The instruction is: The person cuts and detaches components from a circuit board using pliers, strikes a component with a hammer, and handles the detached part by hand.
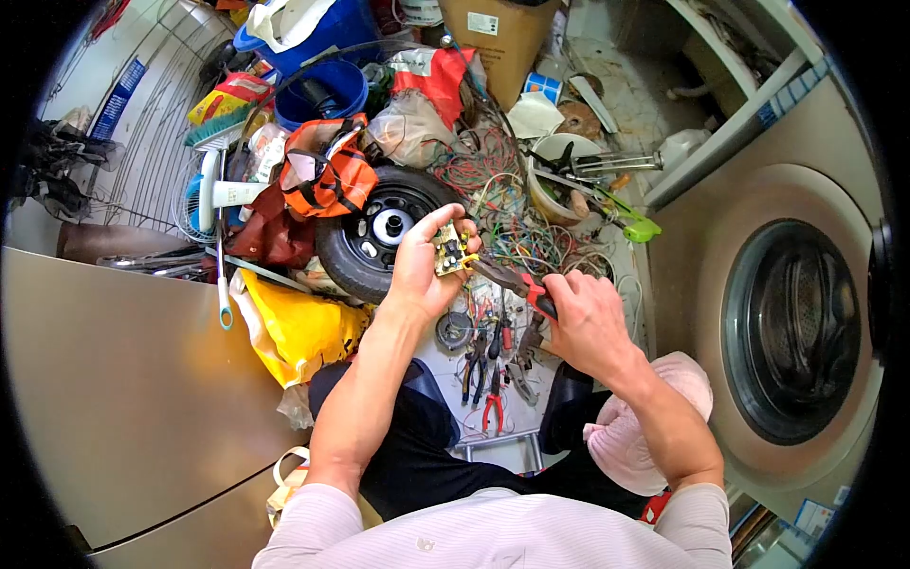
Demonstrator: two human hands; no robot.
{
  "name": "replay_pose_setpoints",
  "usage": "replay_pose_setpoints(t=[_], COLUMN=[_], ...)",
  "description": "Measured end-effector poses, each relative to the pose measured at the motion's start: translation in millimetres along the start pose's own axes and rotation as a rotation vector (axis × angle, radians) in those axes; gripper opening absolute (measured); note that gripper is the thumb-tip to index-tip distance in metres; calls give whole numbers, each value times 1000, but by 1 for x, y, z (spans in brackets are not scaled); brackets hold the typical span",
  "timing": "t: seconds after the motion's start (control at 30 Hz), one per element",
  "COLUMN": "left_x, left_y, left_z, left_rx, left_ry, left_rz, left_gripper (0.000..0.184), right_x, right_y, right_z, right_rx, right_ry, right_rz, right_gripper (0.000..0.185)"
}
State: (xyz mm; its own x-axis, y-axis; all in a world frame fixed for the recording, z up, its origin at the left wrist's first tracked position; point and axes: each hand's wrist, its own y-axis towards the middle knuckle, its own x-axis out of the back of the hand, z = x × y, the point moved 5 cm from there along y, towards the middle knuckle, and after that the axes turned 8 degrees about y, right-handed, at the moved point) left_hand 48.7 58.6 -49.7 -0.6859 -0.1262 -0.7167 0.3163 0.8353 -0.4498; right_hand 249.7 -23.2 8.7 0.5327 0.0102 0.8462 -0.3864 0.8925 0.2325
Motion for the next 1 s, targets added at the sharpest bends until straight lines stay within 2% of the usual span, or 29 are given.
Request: replay_pose_setpoints(t=[0.17, 0.27, 0.37, 0.4, 0.7, 0.87, 1.0], left_x=[-5, -13, -20, -21, -34, -41, -38], left_y=[-5, -12, -22, -22, -42, -53, -53], left_z=[-5, -4, -10, -11, -18, -19, -17], left_rx=[-52, -33, -107, -63, -211, -325, -490], left_ry=[76, 199, 412, 349, 399, 494, 666], left_rz=[23, -14, 51, 168, 275, 231, 97], left_gripper=[18, 20, 20, 21, 42, 41, 35], right_x=[5, 8, 15, 19, 37, 38, 37], right_y=[5, 6, 9, 10, 8, 8, 9], right_z=[2, -7, -11, -11, -11, -10, -9], right_rx=[40, 50, 49, 45, 44, 61, 77], right_ry=[-99, -183, -255, -274, -244, -215, -234], right_rz=[-59, -110, -164, -191, -288, -313, -343], right_gripper=[21, 19, 18, 18, 21, 25, 29])
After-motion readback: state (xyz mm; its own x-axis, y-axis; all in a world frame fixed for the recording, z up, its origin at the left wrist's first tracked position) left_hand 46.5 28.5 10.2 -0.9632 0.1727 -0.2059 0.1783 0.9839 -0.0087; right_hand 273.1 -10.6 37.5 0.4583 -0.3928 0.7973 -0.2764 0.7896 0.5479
